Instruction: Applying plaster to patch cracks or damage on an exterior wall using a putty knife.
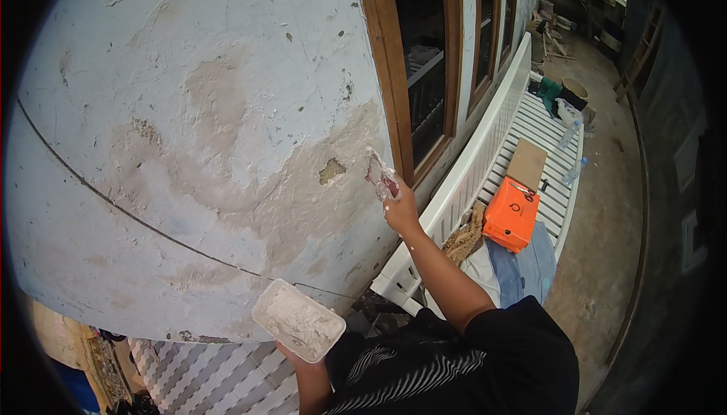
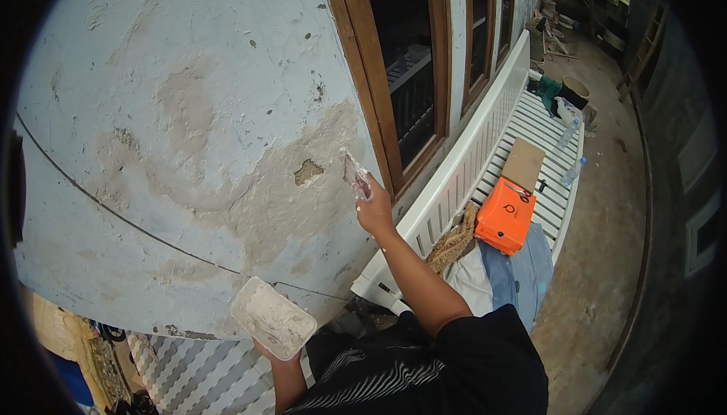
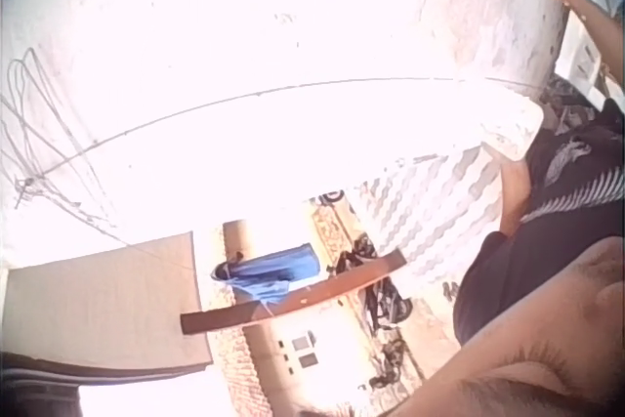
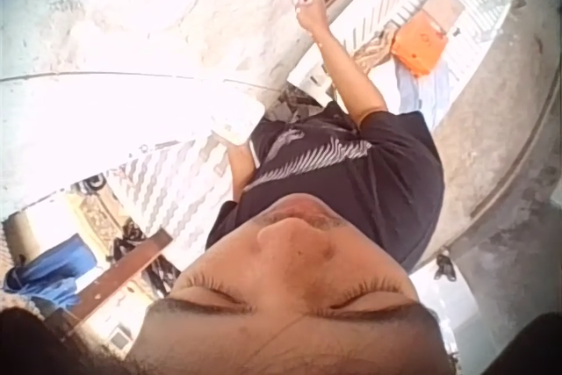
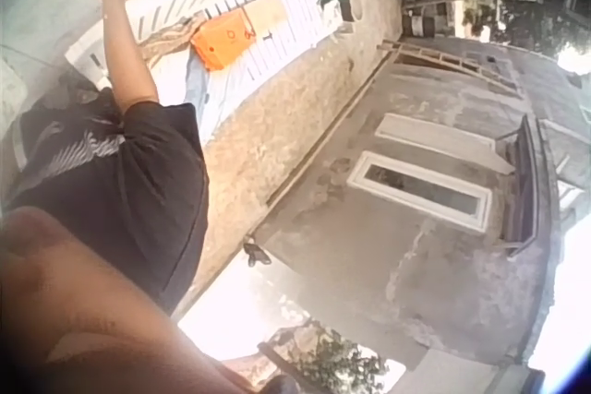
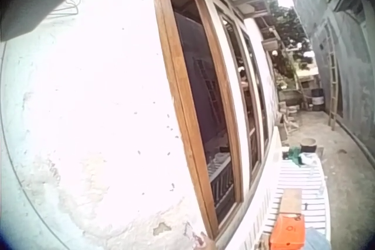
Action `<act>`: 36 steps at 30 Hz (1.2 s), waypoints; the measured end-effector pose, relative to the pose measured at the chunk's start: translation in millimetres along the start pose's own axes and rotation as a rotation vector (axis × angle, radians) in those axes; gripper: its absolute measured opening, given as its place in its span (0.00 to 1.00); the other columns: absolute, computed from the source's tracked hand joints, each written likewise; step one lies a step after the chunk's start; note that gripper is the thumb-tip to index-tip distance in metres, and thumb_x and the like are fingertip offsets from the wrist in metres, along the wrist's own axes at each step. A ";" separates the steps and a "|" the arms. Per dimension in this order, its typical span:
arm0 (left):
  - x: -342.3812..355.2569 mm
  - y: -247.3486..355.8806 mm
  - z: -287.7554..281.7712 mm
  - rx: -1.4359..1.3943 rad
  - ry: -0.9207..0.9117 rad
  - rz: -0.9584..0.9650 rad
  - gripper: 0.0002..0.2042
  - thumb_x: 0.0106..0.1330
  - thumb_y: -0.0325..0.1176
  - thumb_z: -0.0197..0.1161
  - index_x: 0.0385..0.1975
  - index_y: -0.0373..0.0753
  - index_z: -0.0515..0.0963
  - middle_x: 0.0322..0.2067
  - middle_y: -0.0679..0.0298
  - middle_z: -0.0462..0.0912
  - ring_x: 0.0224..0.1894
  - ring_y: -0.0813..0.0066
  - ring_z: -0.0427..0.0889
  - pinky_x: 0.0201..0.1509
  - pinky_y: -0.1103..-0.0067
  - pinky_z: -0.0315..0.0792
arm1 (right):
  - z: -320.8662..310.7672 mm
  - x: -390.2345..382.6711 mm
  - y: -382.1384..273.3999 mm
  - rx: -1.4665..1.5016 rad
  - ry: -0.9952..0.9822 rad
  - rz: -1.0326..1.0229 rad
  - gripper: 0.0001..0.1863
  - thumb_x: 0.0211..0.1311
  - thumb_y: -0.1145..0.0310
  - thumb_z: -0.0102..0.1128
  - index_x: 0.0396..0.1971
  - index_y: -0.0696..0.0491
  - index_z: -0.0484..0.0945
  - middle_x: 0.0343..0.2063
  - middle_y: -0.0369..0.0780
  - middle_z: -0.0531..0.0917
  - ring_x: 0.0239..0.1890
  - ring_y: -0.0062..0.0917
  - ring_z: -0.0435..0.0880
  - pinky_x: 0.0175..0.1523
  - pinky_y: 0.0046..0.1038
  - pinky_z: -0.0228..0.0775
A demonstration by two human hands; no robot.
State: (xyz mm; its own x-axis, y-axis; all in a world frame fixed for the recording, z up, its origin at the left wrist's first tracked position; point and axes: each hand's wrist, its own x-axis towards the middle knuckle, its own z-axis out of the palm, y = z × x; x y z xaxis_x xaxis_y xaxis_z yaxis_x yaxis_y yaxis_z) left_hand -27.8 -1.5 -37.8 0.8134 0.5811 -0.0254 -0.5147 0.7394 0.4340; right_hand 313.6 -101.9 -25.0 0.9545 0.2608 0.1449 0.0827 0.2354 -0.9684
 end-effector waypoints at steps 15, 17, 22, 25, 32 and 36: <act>-5.6 12.4 -17.8 0.005 0.028 0.098 0.38 0.63 0.62 0.49 0.70 0.49 0.57 0.65 0.49 0.66 0.61 0.41 0.69 0.64 0.41 0.58 | 68.7 -44.5 -30.7 -0.635 -0.006 -0.436 0.16 0.53 0.78 0.57 0.43 0.62 0.73 0.40 0.53 0.75 0.44 0.53 0.74 0.48 0.45 0.70; -3.6 12.4 -16.9 0.012 0.046 0.107 0.38 0.63 0.63 0.49 0.70 0.49 0.57 0.64 0.49 0.66 0.61 0.41 0.70 0.64 0.41 0.59 | 79.1 -47.1 -26.2 -0.706 -0.012 -0.418 0.18 0.51 0.77 0.59 0.44 0.61 0.72 0.43 0.52 0.74 0.48 0.51 0.73 0.49 0.46 0.70; -0.4 11.5 -6.8 0.001 0.045 0.096 0.36 0.64 0.62 0.48 0.70 0.49 0.58 0.64 0.48 0.67 0.59 0.41 0.71 0.62 0.40 0.60 | 106.3 -57.1 -8.4 -0.808 -0.089 -0.404 0.24 0.47 0.76 0.63 0.49 0.56 0.72 0.48 0.50 0.72 0.53 0.51 0.69 0.53 0.46 0.70; 1.7 11.6 -6.8 0.042 0.016 0.105 0.36 0.65 0.62 0.48 0.70 0.49 0.58 0.64 0.48 0.66 0.60 0.41 0.71 0.62 0.40 0.60 | 104.7 -56.6 -6.7 -0.853 -0.123 -0.402 0.22 0.47 0.74 0.65 0.46 0.56 0.74 0.46 0.49 0.72 0.53 0.49 0.70 0.52 0.45 0.72; 13.4 3.8 -4.3 0.032 -0.036 0.035 0.37 0.65 0.62 0.48 0.69 0.46 0.58 0.65 0.48 0.64 0.63 0.43 0.68 0.63 0.40 0.59 | 72.9 -55.4 -7.1 -0.867 -0.270 -0.438 0.19 0.47 0.75 0.63 0.43 0.56 0.77 0.44 0.47 0.73 0.51 0.46 0.72 0.49 0.43 0.74; 14.7 -6.2 2.2 0.003 -0.016 0.028 0.36 0.66 0.60 0.47 0.69 0.45 0.59 0.63 0.48 0.67 0.61 0.42 0.70 0.63 0.40 0.59 | 50.3 -52.1 -1.7 -0.796 -0.303 -0.521 0.19 0.47 0.75 0.62 0.43 0.55 0.76 0.43 0.47 0.74 0.49 0.44 0.74 0.50 0.41 0.74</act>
State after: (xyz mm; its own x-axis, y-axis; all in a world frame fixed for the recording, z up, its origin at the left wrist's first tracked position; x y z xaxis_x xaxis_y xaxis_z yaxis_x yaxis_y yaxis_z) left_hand -12.0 1.7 -38.8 0.8028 0.5963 0.0014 -0.5368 0.7216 0.4373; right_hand 249.2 -68.8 -20.6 0.6401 0.5575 0.5287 0.7441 -0.2784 -0.6073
